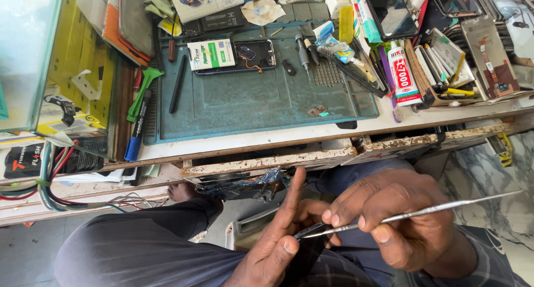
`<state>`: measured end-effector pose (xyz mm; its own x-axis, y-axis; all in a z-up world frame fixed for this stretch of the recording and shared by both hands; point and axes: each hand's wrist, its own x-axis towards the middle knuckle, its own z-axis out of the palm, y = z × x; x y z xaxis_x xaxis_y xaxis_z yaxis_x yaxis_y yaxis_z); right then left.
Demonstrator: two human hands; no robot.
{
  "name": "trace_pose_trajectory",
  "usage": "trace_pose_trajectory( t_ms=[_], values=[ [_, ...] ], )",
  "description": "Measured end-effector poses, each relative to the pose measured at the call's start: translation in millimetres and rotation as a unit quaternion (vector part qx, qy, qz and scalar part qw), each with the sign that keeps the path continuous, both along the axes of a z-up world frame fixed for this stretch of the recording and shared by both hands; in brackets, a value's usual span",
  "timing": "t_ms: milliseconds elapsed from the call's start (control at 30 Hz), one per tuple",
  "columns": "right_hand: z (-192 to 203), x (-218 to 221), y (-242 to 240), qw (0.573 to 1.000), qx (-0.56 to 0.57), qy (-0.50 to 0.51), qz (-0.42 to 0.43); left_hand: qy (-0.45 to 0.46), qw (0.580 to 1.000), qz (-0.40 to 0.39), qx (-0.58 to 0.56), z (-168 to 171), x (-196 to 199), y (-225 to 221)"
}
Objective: The person disassembles a smartphone using a metal prying tool to remove the back cover and extract the battery. They then use a second smartphone to take a photo of the battery's label before placing the battery and the second phone on the workbench.
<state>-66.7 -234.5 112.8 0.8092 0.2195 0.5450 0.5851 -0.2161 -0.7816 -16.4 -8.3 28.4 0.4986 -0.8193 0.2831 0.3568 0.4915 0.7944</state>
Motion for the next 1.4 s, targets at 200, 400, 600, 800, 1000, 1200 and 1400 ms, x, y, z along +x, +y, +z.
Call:
trace_pose_trajectory(
  t_ms=[200,400,600,800,1000,1200,1400],
  values=[
    [10,3,6,1.0,-0.015,0.007,0.0,-0.017,1.0,0.004,0.015,2,2,1],
    [36,3,14,0.987,-0.156,-0.047,-0.01,-0.03,0.998,0.026,0.058,5,2,1],
    [35,6,16,0.984,-0.176,-0.028,0.001,-0.034,0.997,0.032,0.065,3,1,1],
    [20,15,8,0.986,-0.092,0.124,0.056,0.012,0.998,-0.001,0.07,-3,0,3],
    [9,30,3,0.961,-0.054,0.247,0.113,0.064,0.997,-0.016,0.038,-5,-2,-4],
    [-2,40,2,0.921,0.098,0.337,0.171,0.082,0.996,-0.019,0.037,-1,3,-6],
    [-13,37,-6,0.904,0.166,0.357,0.165,0.057,0.998,-0.007,0.026,-5,5,-8]
  ],
)
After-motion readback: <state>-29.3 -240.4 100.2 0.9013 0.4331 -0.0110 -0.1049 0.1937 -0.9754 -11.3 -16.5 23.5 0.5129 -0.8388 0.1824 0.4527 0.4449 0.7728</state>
